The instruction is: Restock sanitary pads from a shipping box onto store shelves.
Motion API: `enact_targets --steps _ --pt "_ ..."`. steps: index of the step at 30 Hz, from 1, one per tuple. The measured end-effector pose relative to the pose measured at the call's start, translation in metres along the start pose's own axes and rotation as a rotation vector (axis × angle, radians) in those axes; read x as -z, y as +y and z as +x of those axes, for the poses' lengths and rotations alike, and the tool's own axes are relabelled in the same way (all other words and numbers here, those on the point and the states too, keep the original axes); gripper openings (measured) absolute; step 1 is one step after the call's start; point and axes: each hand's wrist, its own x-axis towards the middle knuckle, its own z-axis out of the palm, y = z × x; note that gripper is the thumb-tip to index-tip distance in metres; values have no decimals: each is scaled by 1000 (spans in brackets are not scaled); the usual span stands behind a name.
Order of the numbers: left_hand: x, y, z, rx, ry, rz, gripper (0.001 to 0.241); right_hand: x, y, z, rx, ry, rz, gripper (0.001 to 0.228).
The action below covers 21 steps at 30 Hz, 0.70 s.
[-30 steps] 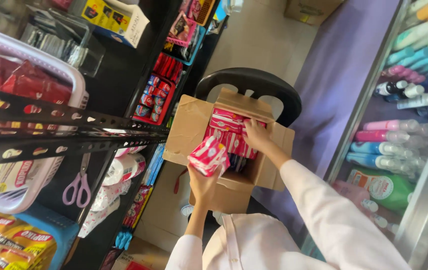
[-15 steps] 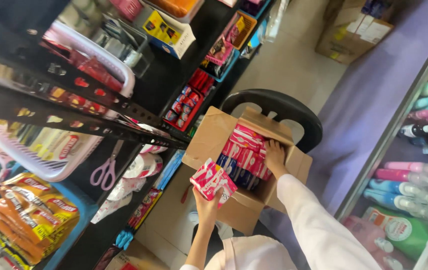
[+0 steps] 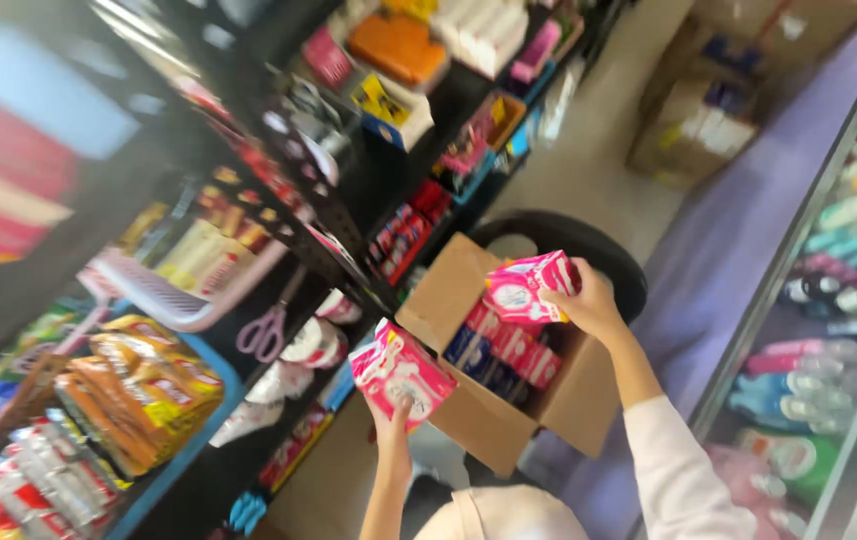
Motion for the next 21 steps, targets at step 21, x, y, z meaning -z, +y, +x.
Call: enact_targets --steps 21 --pt "68 492 -67 -1299 1077 1032 70 -178 -527 -135 1486 317 153 77"
